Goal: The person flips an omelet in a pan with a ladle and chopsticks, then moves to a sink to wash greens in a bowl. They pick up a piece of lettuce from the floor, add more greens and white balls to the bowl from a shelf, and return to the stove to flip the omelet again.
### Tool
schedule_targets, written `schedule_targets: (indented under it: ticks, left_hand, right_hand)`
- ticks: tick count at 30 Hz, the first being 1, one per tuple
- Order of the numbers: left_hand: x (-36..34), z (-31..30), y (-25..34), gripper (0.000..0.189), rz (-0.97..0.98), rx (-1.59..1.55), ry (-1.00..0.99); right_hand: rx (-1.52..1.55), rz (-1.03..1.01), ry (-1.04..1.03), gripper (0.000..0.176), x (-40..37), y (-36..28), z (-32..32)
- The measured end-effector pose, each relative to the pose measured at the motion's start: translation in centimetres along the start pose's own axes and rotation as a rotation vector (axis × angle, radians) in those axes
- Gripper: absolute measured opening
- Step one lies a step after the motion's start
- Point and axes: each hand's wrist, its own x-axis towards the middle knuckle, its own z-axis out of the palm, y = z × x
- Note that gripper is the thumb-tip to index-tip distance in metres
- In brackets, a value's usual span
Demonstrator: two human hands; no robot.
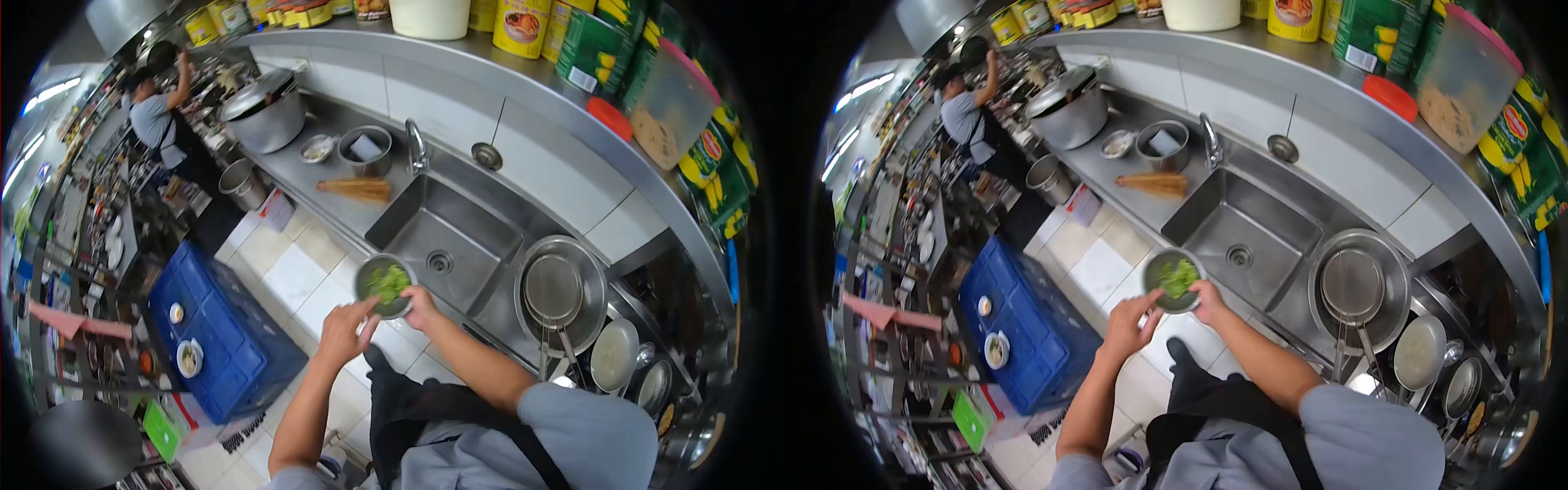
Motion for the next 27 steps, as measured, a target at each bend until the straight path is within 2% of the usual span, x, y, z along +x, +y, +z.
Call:
schedule_targets:
  ticks: [2, 3, 5, 7, 8, 10, 12, 13, 15, 17, 19, 20, 21, 22, 23, 24, 25, 26, 27]
  left_hand:
    - [7.4, 3.9, -4.2, 0.031, 0.014, -0.148, 0.109]
    - [11.4, 6.4, -6.7, 0.035, 0.002, -0.196, 0.149]
    - [18.9, 12.5, -12.3, 0.042, -0.122, -0.328, 0.065]
    - [26.1, 18.2, -16.2, 0.046, -0.227, -0.325, -0.086]
    - [29.3, 20.8, -18.3, 0.046, -0.201, -0.351, -0.095]
    - [35.1, 25.4, -20.9, 0.050, -0.126, -0.192, -0.086]
    - [38.9, 27.5, -23.0, 0.051, -0.024, -0.197, -0.074]
    - [40.1, 28.2, -23.8, 0.051, 0.043, -0.179, -0.055]
    - [40.8, 25.7, -22.7, 0.037, -0.012, -0.155, -0.356]
    - [41.3, 23.2, -21.9, 0.019, 0.284, 0.282, -0.753]
    - [38.6, 23.4, -23.9, 0.017, 0.740, -0.092, -0.476]
    - [37.1, 23.6, -24.1, 0.017, 0.664, -0.196, -0.456]
    - [35.8, 22.8, -22.4, 0.017, 0.546, -0.315, -0.566]
    - [34.7, 22.0, -20.8, 0.018, 0.575, -0.379, -0.602]
    - [33.9, 22.0, -20.0, 0.026, 0.566, -0.310, -0.606]
    - [33.1, 22.5, -19.3, 0.031, 0.613, -0.222, -0.486]
    - [33.3, 24.7, -20.6, 0.030, 0.479, 0.026, -0.642]
    - [33.9, 23.7, -18.8, 0.028, 0.525, -0.101, -0.809]
    - [32.8, 25.2, -19.8, 0.032, 0.394, -0.500, -0.946]
  right_hand:
    - [0.108, -0.192, 0.084, 0.047, 1.8, -3.9, -1.7]
    - [0.110, -0.219, 0.097, 0.047, 2.6, -5.6, -2.6]
    - [0.137, -0.345, 0.237, 0.049, 4.1, -8.7, -4.0]
    - [0.124, -0.369, 0.315, 0.048, 4.5, -11.3, -3.6]
    - [0.120, -0.357, 0.385, 0.047, 4.6, -12.3, -3.2]
    - [0.143, -0.406, 0.407, 0.045, 5.2, -13.5, -1.8]
    - [0.172, -0.430, 0.422, 0.043, 6.6, -14.6, -0.4]
    - [0.199, -0.466, 0.449, 0.043, 7.5, -15.0, 0.0]
    - [0.296, -0.490, 0.466, 0.044, 9.3, -15.5, 0.4]
    - [0.319, -0.484, 0.522, 0.044, 10.4, -15.7, 0.3]
    - [0.336, -0.461, 0.537, 0.041, 11.7, -16.3, 1.6]
    - [0.377, -0.475, 0.536, 0.036, 12.1, -16.5, 2.6]
    - [0.375, -0.508, 0.391, 0.035, 13.1, -16.3, 2.5]
    - [0.366, -0.573, 0.258, 0.033, 14.8, -15.4, 1.6]
    - [0.387, -0.558, 0.217, 0.037, 17.9, -14.6, 0.4]
    - [0.377, -0.343, 0.338, 0.050, 17.3, -14.7, 2.6]
    - [0.315, -0.398, 0.528, 0.065, 16.3, -14.9, 5.7]
    - [-0.061, -0.658, 0.425, 0.075, 21.4, -12.7, 1.3]
    - [0.400, -0.406, 0.437, 0.070, 20.4, -14.8, 2.5]
